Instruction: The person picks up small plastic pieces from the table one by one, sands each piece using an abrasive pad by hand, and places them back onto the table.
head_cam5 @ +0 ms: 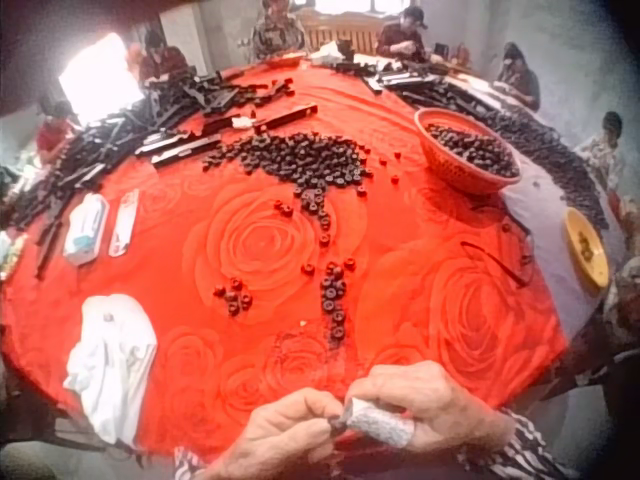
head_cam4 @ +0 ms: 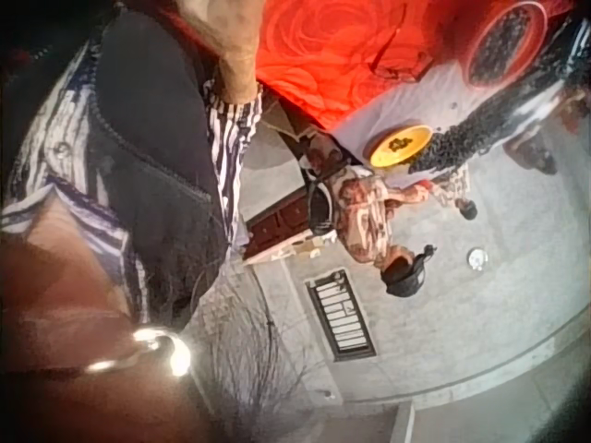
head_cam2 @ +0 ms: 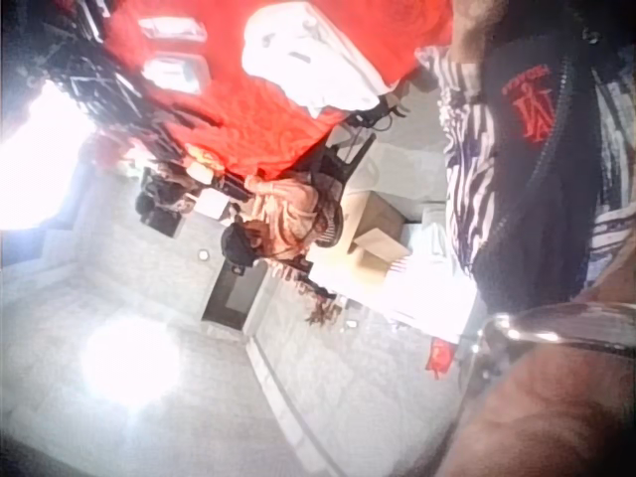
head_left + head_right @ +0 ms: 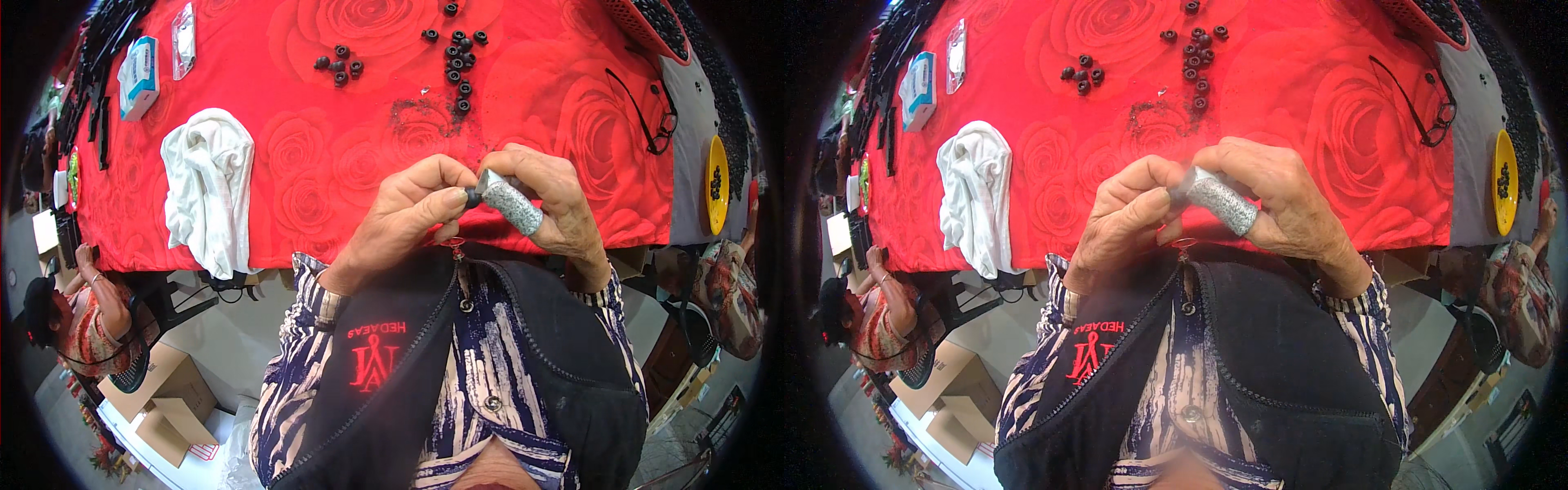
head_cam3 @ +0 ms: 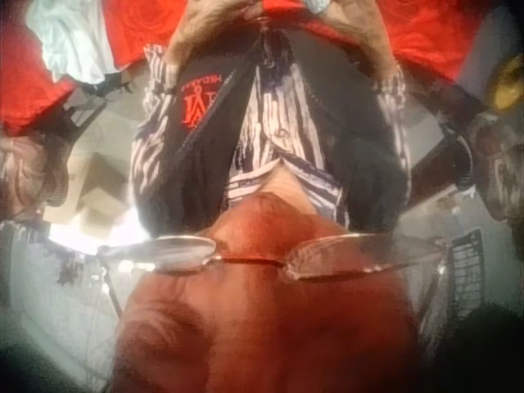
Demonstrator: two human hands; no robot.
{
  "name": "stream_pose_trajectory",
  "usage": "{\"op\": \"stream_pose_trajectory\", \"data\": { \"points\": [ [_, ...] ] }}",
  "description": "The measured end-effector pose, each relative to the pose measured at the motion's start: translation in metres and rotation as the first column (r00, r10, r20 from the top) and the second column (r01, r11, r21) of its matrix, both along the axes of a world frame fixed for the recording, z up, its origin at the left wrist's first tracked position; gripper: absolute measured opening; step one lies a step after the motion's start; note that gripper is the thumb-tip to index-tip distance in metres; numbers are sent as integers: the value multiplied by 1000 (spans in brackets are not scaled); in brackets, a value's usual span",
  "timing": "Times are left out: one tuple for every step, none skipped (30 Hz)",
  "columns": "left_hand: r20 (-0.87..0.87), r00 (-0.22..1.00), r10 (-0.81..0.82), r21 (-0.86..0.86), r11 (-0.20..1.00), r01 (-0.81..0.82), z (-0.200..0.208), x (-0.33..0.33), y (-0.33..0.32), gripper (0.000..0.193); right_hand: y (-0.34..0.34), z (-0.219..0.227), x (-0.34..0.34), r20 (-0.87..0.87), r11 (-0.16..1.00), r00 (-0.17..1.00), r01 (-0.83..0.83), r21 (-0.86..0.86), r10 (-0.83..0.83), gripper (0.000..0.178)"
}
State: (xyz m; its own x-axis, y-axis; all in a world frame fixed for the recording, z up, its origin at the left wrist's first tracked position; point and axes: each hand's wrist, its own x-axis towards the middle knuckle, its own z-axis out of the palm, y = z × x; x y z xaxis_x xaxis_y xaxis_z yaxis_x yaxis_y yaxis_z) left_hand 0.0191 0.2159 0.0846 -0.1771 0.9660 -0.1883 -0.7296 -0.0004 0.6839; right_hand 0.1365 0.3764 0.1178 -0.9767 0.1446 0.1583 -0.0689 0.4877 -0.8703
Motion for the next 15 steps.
{"op": "stream_pose_trajectory", "data": {
  "points": [
    [0,1000,6,-8,1000,-6,0,0,0,20,-1,1,0,12,1000,1000,-3,-20,3,26],
    [-1,1000,12,-15,1000,-12,0,0,0,20,-1,2,0,25,999,1000,-5,-39,6,26],
    [-2,1000,13,-14,1000,-13,1,0,-1,20,-2,2,0,24,999,1000,-6,-38,7,26],
    [-18,1000,2,-24,1000,-2,2,0,0,20,-1,2,0,21,1000,1000,1,-21,-1,26],
    [-34,999,-10,-33,999,9,2,-1,0,20,-1,1,0,18,1000,1000,9,-4,-9,26],
    [-32,999,-12,-35,999,11,1,-1,0,20,-1,-1,0,20,1000,1000,11,-5,-11,26],
    [-24,1000,-15,-21,1000,15,1,-1,0,20,-1,-2,0,5,1000,1000,24,-4,-24,25],
    [-16,1000,-19,-8,1000,19,0,-1,0,20,-1,-3,0,-10,999,999,36,-4,-36,25],
    [-16,1000,-19,-8,1000,19,0,-1,-1,20,-2,-3,0,-10,999,999,37,-4,-37,25],
    [-18,1000,-22,-8,1000,22,-1,-1,-1,20,-3,-1,1,0,999,999,37,-13,-37,24],
    [-20,999,-26,-9,1000,25,-1,-1,-1,20,-3,0,0,10,999,999,37,-22,-37,24],
    [-20,999,-26,-9,1000,26,-1,-1,-1,20,-3,1,0,10,999,999,38,-22,-38,24],
    [-37,999,-25,-16,1000,25,0,-1,-1,20,-2,2,0,20,1000,999,27,0,-27,24],
    [-53,998,-25,-24,999,23,0,-1,-1,20,-2,2,0,29,1000,999,17,21,-18,23],
    [-53,998,-24,-24,999,23,1,-1,-1,20,-1,2,0,30,1000,999,17,20,-17,23]
  ]
}}
